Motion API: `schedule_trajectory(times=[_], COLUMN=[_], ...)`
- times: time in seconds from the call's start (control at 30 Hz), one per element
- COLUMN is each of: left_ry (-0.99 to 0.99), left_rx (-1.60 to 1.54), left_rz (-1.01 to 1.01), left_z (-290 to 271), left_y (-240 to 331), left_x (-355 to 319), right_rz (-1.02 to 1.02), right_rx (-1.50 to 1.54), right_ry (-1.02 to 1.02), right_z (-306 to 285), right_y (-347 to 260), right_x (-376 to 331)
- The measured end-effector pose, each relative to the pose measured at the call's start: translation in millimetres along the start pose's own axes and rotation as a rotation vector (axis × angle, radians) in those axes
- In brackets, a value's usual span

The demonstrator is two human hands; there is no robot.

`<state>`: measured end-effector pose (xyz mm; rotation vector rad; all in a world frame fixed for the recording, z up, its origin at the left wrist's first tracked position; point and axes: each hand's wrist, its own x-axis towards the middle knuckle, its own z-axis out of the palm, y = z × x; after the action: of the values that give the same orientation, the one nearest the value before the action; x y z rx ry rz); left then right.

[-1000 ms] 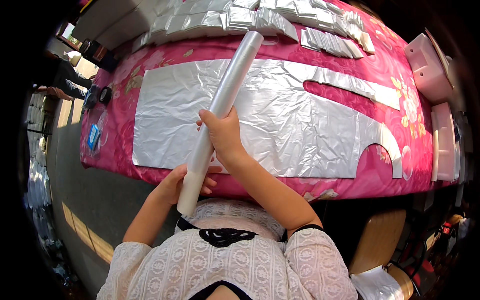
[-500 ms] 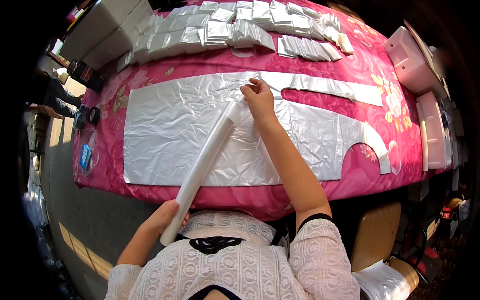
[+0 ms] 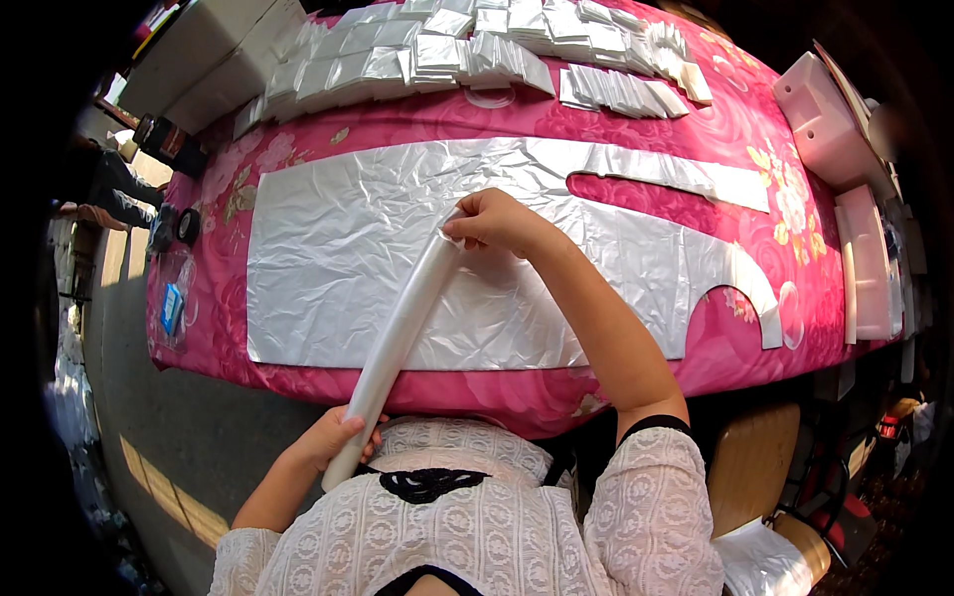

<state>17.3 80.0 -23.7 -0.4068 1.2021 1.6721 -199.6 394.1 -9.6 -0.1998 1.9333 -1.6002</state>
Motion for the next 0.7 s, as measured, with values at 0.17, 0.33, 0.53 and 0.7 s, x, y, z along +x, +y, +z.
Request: schedule_trajectory(times=[0.17, 0.33, 0.53, 0.7], left_ry=[0.057, -0.116, -0.157, -0.047], left_rx=[0.079, 0.018, 0.334, 1.100], left_rz=[-0.035, -0.158, -0.231, 0.150], left_z=[-4, -53, -85, -22], left_y=[1, -21, 12, 102], left_x=[-10, -43, -62, -20], right_rz=[-0.064, 0.055, -0.046, -0.072], right_rx=[-0.092, -0.047, -0.123, -0.183], right_ry=[0.219, 0.491, 0.594, 0.476], right_z=[-19, -107, -152, -120], right_y=[3, 20, 29, 19], right_x=[-2, -18, -34, -14])
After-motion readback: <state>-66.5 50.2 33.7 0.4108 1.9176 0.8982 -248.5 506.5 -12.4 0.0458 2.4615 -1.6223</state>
